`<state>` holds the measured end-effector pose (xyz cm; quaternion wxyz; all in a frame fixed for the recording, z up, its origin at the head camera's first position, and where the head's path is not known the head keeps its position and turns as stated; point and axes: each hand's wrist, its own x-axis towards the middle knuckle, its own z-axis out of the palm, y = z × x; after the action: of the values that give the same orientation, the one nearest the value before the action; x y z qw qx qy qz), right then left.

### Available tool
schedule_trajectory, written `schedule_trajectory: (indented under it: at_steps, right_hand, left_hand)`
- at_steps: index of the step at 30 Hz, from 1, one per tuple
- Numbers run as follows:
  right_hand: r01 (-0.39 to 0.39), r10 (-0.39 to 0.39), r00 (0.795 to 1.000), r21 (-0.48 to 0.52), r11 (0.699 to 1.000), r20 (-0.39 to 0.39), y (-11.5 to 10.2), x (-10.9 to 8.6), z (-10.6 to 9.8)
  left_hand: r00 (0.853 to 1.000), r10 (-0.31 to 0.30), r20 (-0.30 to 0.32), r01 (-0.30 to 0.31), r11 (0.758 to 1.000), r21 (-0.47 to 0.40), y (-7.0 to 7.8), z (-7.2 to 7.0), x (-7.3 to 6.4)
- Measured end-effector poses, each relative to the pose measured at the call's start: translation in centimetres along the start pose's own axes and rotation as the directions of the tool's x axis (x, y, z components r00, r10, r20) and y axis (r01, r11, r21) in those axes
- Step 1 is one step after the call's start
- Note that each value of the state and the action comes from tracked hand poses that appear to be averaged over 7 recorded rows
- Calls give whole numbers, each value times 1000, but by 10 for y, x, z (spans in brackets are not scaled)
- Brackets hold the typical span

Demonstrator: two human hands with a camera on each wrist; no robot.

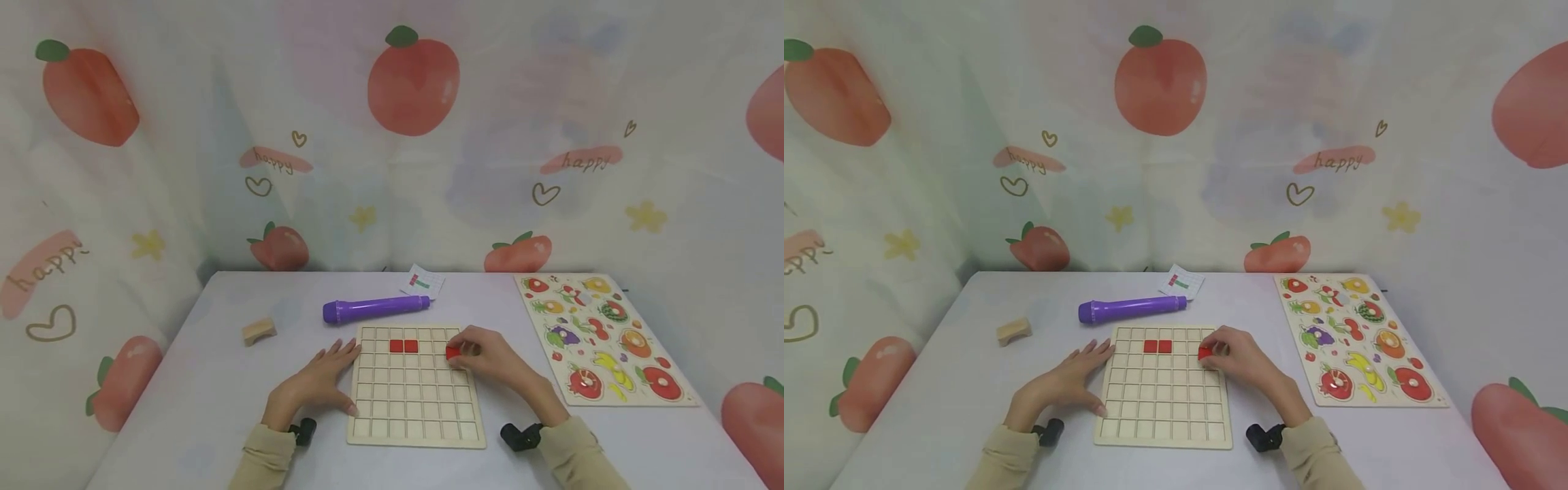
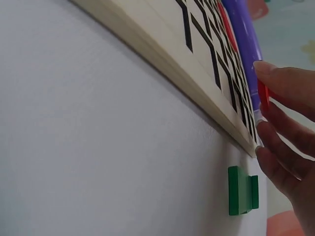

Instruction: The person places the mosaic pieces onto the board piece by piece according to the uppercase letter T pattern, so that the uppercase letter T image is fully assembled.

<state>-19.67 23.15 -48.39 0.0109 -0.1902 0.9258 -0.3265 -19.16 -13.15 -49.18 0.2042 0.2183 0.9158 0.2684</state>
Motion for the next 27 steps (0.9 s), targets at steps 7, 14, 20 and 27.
schedule_trajectory:
  at_steps: [7, 14, 20, 27]
  right_hand:
    - [-23, 23, 999, -11, 1000, 28, -6, 20, 6]
    - [-26, 26, 998, -5, 1000, 56, -7, 31, 9]
    - [-49, 51, 997, -25, 998, 57, -3, 30, 7]
    - [27, -27, 995, -1, 1000, 93, -10, 48, 26]
  left_hand:
    - [1000, 0, 2, 0, 1000, 0, 2, -2, 2]
    - [1000, 18, 9, -18, 1000, -19, 6, 1, 9]
    - [998, 58, 38, -57, 998, -20, 13, 7, 19]
    - [1000, 7, 8, -7, 1000, 6, 1, 2, 4]
